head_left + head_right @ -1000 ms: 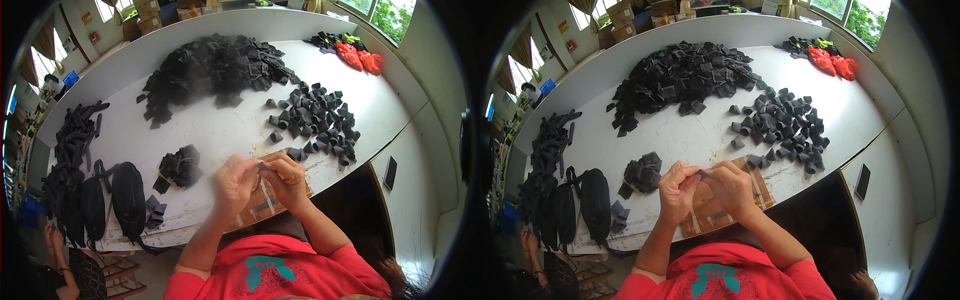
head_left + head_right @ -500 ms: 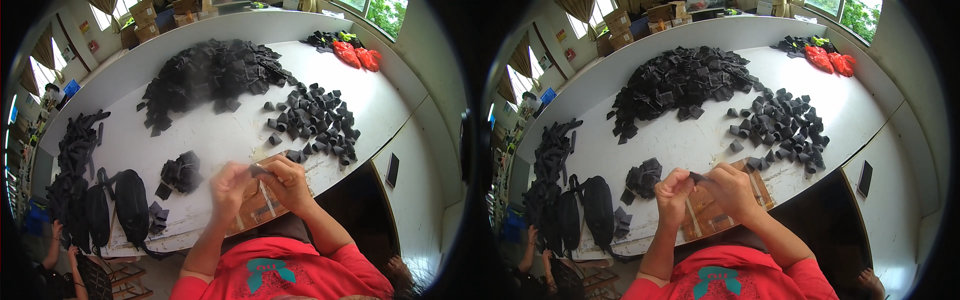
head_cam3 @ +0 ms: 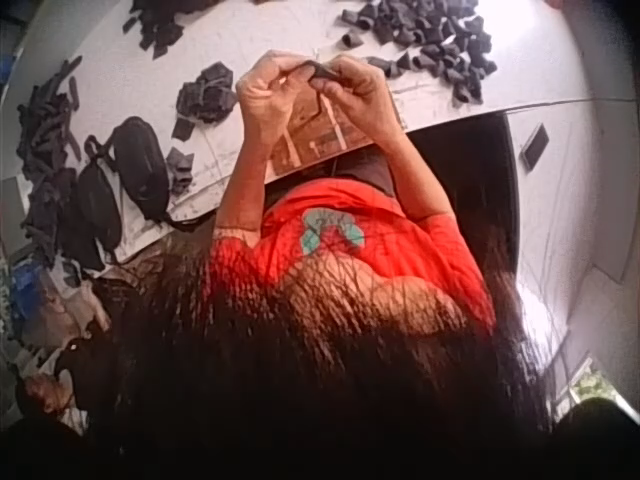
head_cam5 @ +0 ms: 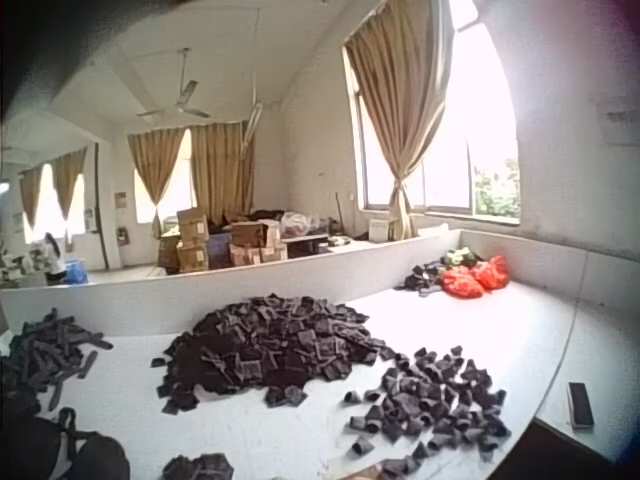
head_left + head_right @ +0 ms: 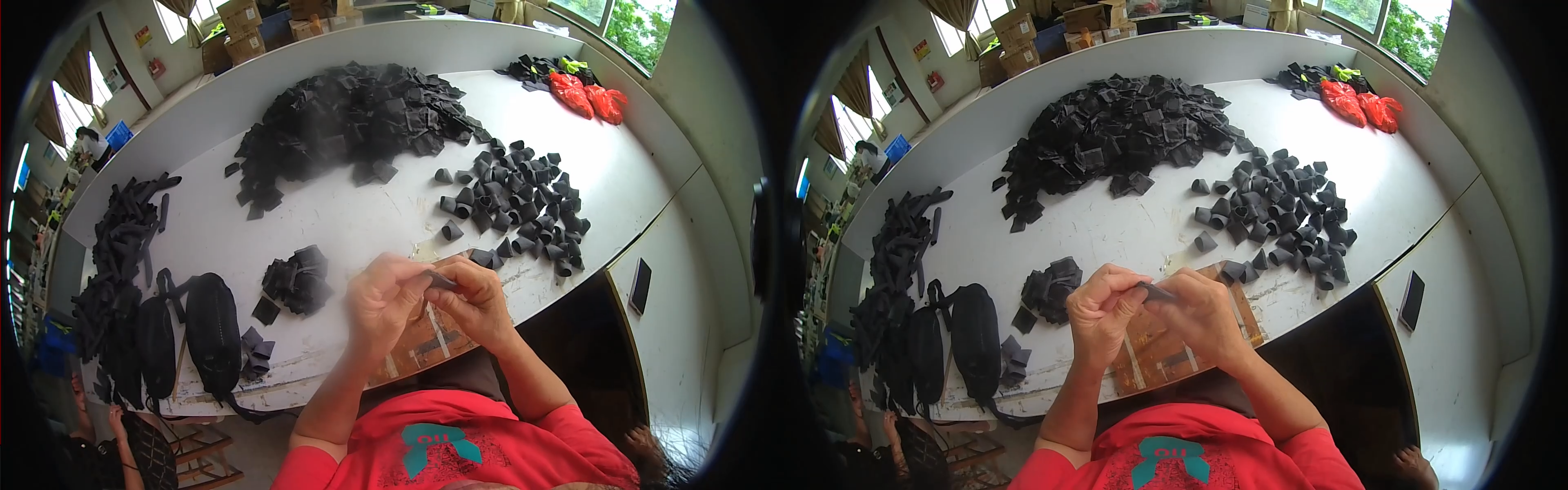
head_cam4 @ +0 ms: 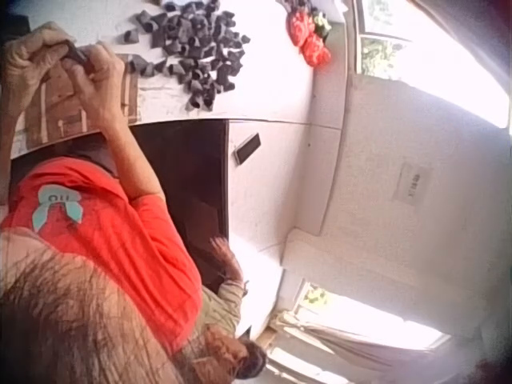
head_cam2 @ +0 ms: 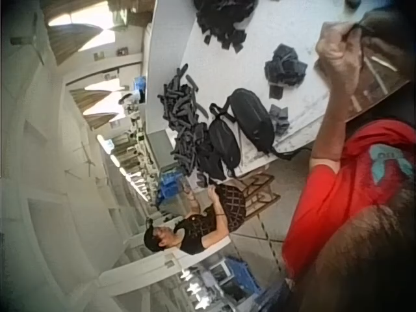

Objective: Folding and gluing small black fabric components on a wooden board at a workshop table.

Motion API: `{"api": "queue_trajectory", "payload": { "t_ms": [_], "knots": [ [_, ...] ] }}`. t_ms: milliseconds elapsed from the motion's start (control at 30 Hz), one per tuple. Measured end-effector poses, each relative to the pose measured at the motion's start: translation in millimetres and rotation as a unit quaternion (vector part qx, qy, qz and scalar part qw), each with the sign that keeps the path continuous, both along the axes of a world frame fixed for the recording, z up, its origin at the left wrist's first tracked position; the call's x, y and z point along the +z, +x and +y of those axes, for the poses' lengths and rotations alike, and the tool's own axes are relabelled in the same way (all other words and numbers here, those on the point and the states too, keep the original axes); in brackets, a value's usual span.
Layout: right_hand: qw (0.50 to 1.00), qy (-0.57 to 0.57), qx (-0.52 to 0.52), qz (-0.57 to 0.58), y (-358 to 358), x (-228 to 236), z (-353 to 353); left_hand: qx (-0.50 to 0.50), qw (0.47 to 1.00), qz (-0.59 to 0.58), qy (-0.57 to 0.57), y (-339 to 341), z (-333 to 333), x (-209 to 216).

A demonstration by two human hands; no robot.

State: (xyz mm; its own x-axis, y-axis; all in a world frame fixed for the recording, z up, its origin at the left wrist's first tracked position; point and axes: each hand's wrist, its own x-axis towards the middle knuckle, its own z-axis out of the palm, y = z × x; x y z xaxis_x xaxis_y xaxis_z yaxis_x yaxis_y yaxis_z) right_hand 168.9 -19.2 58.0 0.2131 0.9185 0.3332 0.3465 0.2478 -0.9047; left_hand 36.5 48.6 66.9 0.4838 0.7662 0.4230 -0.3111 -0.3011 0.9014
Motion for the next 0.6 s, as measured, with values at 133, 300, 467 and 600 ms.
{"api": "queue_trajectory", "payload": {
  "t_ms": [133,300,467,600],
  "knots": [
    [0.998,0.033,-0.025,-0.048,-4.4,-12.5,5.6,0.024,0.997,0.061,0.046,-7.4,3.8,-3.0],
    [0.994,0.017,-0.046,-0.095,-4.2,-7.5,-2.2,0.139,0.964,0.090,0.206,-1.4,0.8,-10.1],
    [0.983,0.150,-0.102,0.007,-25.3,37.6,-10.6,0.243,0.956,-0.055,0.156,-22.2,-6.2,4.2],
    [0.989,0.124,-0.073,-0.027,-29.0,31.8,-21.6,0.392,0.917,0.076,-0.018,-89.9,-9.9,-45.0]
  ]
}}
